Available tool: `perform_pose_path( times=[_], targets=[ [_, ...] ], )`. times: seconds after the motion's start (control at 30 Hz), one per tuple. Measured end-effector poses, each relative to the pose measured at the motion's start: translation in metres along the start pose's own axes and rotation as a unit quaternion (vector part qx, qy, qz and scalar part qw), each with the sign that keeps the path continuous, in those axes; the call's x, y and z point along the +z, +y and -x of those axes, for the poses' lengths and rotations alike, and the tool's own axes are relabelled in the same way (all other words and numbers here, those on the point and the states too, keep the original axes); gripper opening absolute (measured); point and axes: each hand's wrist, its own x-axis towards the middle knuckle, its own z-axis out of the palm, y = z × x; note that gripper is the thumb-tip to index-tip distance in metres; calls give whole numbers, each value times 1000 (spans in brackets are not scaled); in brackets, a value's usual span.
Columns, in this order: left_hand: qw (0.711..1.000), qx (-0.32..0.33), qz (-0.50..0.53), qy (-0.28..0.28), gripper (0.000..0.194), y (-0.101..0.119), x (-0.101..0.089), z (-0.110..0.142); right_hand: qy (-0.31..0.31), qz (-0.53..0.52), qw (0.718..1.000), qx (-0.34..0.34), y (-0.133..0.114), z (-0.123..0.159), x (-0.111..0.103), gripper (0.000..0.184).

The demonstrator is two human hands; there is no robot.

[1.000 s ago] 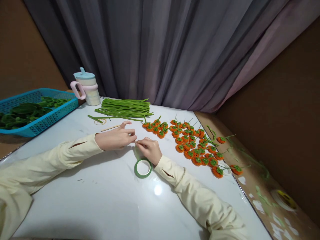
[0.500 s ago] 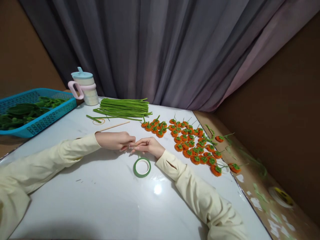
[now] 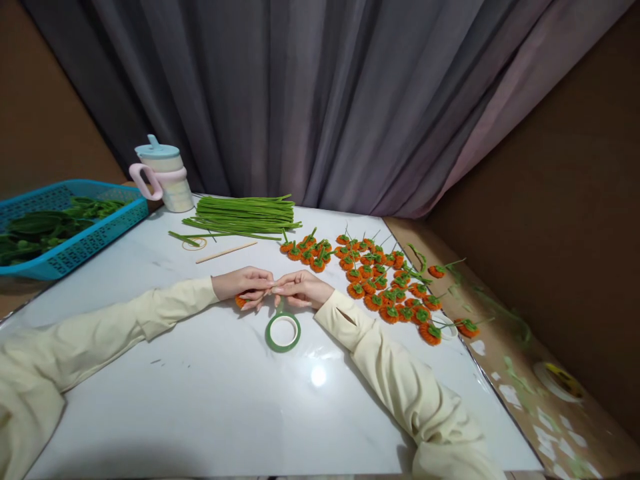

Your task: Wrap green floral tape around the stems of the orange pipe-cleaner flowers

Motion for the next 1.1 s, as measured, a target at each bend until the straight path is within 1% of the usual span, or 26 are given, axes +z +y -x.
perform_pose_path(
  times=[0.13,0.43,0.67,0.8,0.87,0.97,1.1],
  targets=[
    [1000,9,7,11,34,0,2,-1,5,4,1000,-6,2,0,-1,21],
    [1000,24,20,2,31,-4,-2,-2,14,-5,1000,-8,1,0,2,19],
    [998,45,-13,37,34,-6,0,-3,34,-14,999,-5,0,0,4,19],
    [993,66,-61,79,34,-9,1,-3,61,-13,998,-14,1,-1,6,20],
    [986,78,-104,106,33,-9,2,-1,76,-7,997,-20,1,-2,8,21],
    [964,100,-196,149,29,-10,5,2,96,12,995,-28,1,-2,11,22],
    [932,117,-294,177,25,-8,9,6,124,49,990,-37,2,-3,16,24]
  ],
)
